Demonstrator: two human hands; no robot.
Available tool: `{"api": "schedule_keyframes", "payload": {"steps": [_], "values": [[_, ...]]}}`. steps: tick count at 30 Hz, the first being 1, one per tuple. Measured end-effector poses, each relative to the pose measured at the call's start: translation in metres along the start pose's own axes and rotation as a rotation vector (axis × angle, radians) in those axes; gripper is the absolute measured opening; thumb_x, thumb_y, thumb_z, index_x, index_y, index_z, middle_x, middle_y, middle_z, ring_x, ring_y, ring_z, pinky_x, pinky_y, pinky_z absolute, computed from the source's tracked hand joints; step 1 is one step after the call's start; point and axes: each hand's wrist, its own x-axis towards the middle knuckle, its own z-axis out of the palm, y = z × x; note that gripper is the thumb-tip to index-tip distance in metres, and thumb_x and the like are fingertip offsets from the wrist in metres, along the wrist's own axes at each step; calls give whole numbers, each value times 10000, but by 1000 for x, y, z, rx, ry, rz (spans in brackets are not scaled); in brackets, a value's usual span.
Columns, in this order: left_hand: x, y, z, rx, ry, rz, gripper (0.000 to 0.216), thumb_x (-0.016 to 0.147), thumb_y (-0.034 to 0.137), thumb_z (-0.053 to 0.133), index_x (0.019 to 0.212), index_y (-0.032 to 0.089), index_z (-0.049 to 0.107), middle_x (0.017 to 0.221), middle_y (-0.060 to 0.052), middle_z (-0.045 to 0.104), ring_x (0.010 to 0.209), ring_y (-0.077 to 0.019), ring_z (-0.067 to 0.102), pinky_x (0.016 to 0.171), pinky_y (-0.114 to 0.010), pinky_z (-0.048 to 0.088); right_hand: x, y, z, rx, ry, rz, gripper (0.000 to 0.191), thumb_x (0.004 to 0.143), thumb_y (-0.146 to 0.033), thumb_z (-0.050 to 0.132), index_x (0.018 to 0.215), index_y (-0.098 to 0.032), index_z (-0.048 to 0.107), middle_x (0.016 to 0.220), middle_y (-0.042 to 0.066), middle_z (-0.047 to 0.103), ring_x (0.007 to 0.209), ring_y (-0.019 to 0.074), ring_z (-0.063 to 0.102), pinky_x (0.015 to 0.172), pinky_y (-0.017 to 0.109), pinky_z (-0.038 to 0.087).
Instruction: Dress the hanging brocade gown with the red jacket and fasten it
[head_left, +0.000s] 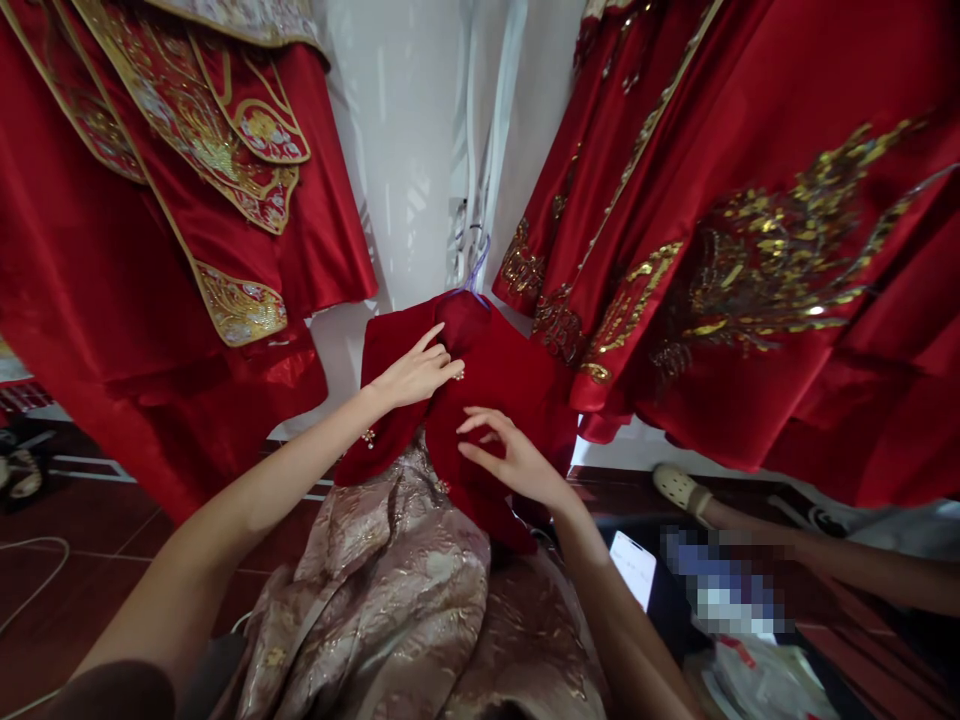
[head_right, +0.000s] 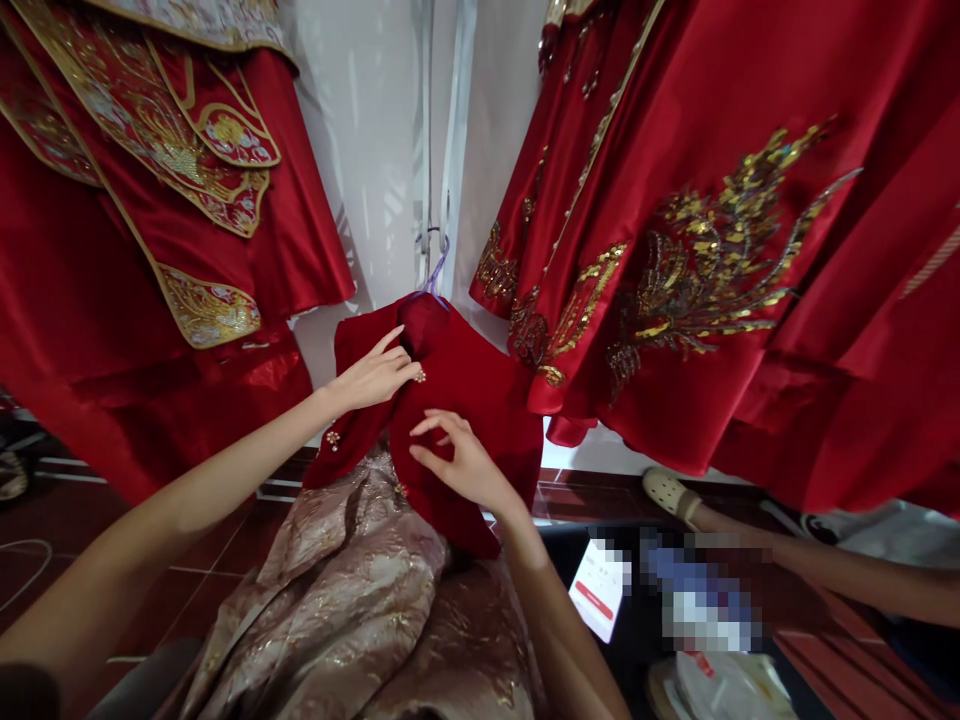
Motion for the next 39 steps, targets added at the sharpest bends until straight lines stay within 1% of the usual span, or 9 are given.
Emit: {"api": "schedule_keyframes", "payload": {"steps": [4, 7, 10, 13, 16, 20, 29, 34, 39], "values": [[-3, -3, 2, 59, 125, -155, 187, 886, 197, 379, 910, 197, 565, 774, -38, 618, 815, -181, 573, 1081, -478, 211, 43, -6, 25, 412, 406, -58, 320, 818, -424, 551, 1056, -211, 527, 1242, 93, 542, 1187, 193, 493, 1043, 394, 361], [-4, -4, 2, 113, 224, -389, 265, 881, 210, 390, 1095, 140, 530, 854, -98, 644, 823, -216, 600, 1017, -501, 256, 82, -17, 41, 575, 359, -13, 543, 855, -518, 403, 1286, -187, 403, 1396, 99, 417, 1305, 201, 382, 1090, 393, 303], [-2, -4, 0, 248, 233, -614, 471, 840, 173, 416, 1304, 104, 384, 1059, -175, 605, 994, -284, 578, 992, -519, 265, 106, -24, 53, 269, 484, 260, 843, 783, -627, 449, 1397, -81, 263, 1492, 190, 206, 1403, 298, 127, 1117, 478, 172], [0, -9, 0, 389, 232, -730, 614, 778, 107, 439, 1374, 119, 294, 1327, -216, 424, 1198, -332, 451, 1041, -530, 205, 103, -20, 57, -150, 670, 320, 1043, 738, -642, 515, 1408, 60, 132, 1475, 323, 72, 1390, 392, 9, 1090, 536, 128], [-2, -30, 1, 378, 260, -827, 669, 705, 63, 486, 1352, 133, 328, 1381, -195, 366, 1223, -332, 430, 1069, -513, 192, 84, -5, 45, -409, 764, 244, 994, 773, -623, 485, 1367, 116, 185, 1381, 390, 249, 1331, 432, 214, 1029, 552, 235], [-15, -74, -3, 146, 266, -1000, 505, 731, 107, 487, 1229, 191, 470, 1209, -133, 555, 1086, -289, 551, 935, -396, 392, 55, 18, 12, -640, 816, 96, 877, 805, -619, 442, 1315, 83, 314, 1277, 356, 414, 1232, 406, 386, 966, 525, 336], [-25, -104, -17, -10, 236, -1093, 388, 746, 174, 504, 1100, 316, 571, 1011, -28, 670, 937, -262, 611, 746, -314, 417, 22, 35, -47, -666, 808, -4, 567, 882, -516, 380, 1300, -139, 452, 1189, 168, 577, 1087, 276, 551, 944, 436, 419], [-24, -105, -20, -17, 227, -1035, 386, 736, 198, 523, 1093, 333, 582, 1021, -10, 675, 924, -257, 613, 729, -313, 419, 33, 51, -55, -859, 817, 2, 772, 826, -577, 443, 1397, -81, 292, 1347, 254, 380, 1269, 374, 345, 997, 554, 304], [-31, -109, -27, -24, 231, -991, 326, 743, 331, 578, 1063, 287, 623, 968, -16, 690, 886, -230, 624, 712, -281, 425, 49, 69, -65, -872, 794, 41, 779, 870, -553, 369, 1414, -28, 182, 1380, 276, 320, 1300, 349, 310, 1009, 492, 319]]}}
